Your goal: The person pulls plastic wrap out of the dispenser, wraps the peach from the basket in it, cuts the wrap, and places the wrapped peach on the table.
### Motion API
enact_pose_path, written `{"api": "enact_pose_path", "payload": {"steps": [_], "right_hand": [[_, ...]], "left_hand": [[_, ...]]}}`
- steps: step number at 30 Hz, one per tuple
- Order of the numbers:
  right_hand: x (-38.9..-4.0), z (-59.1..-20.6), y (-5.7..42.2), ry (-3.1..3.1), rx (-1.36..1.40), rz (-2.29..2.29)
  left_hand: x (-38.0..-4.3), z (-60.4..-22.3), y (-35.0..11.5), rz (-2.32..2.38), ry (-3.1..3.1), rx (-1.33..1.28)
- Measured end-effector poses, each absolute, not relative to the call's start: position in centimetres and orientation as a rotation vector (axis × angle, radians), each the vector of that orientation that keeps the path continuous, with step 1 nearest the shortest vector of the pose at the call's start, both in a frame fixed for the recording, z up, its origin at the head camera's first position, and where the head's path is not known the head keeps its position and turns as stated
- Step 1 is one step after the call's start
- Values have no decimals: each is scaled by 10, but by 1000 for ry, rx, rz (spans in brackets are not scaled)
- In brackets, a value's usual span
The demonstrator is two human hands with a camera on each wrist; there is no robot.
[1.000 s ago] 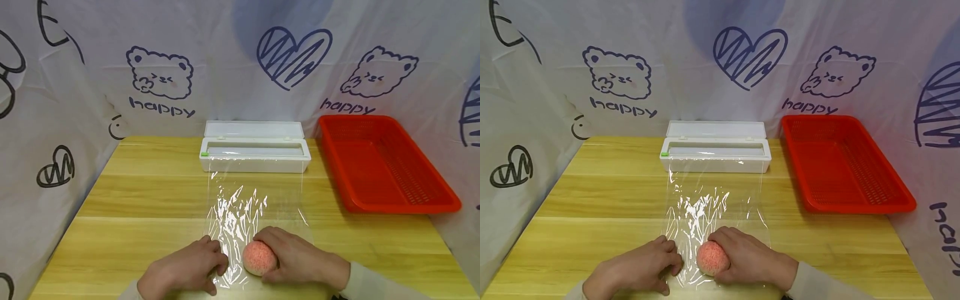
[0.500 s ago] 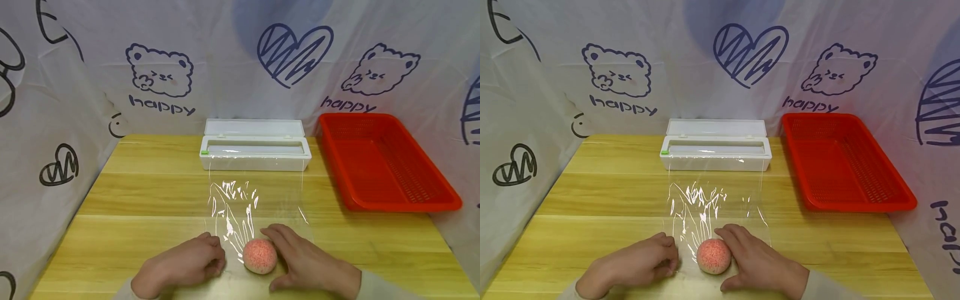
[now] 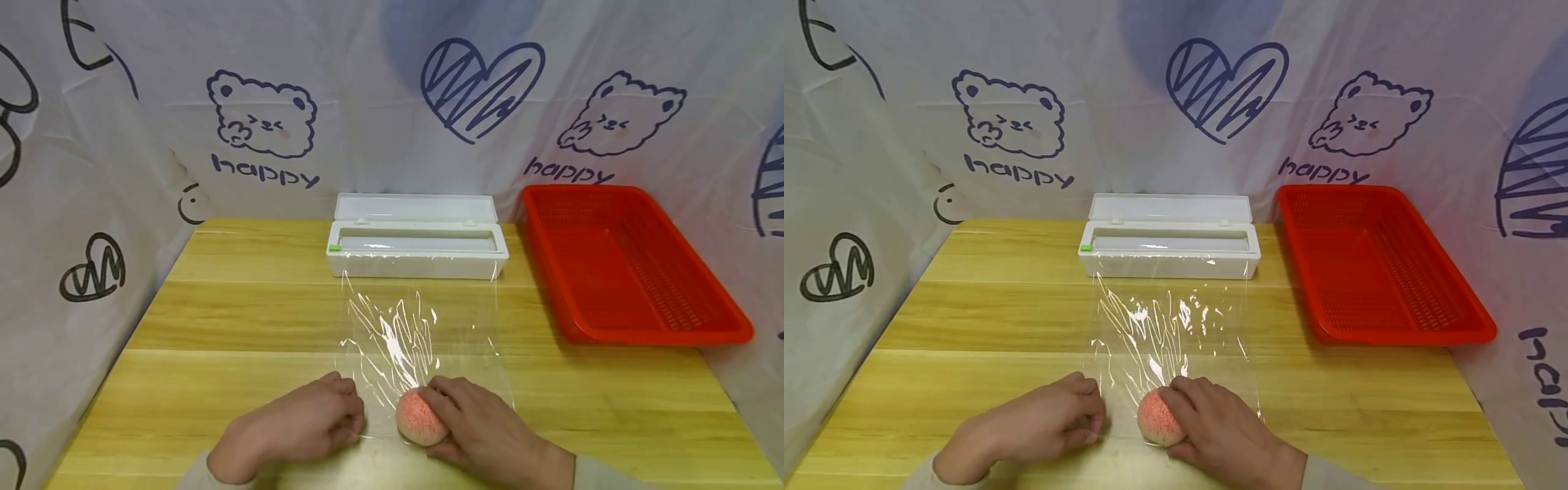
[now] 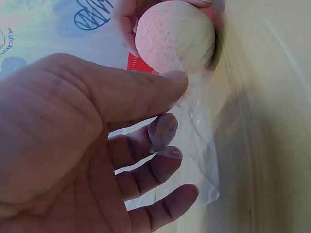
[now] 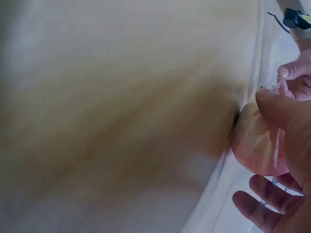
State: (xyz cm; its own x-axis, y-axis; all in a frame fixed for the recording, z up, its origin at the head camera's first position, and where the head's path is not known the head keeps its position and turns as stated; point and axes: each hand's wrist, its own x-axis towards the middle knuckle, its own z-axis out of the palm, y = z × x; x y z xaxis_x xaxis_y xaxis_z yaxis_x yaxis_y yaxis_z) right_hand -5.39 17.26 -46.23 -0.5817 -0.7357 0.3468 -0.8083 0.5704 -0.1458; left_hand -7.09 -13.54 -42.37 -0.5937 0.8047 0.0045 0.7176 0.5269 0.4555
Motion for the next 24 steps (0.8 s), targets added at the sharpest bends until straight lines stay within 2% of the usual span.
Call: {"api": "enact_pose_path", "payload": {"steps": [14, 24], "right_hand": [[-63, -452, 176, -2648, 1320, 414], [-71, -447, 177, -2742, 1266, 522]], "left_hand": [[-75, -420, -123, 649, 2648, 1240], [-74, -433, -84, 576, 2766, 1409]]}}
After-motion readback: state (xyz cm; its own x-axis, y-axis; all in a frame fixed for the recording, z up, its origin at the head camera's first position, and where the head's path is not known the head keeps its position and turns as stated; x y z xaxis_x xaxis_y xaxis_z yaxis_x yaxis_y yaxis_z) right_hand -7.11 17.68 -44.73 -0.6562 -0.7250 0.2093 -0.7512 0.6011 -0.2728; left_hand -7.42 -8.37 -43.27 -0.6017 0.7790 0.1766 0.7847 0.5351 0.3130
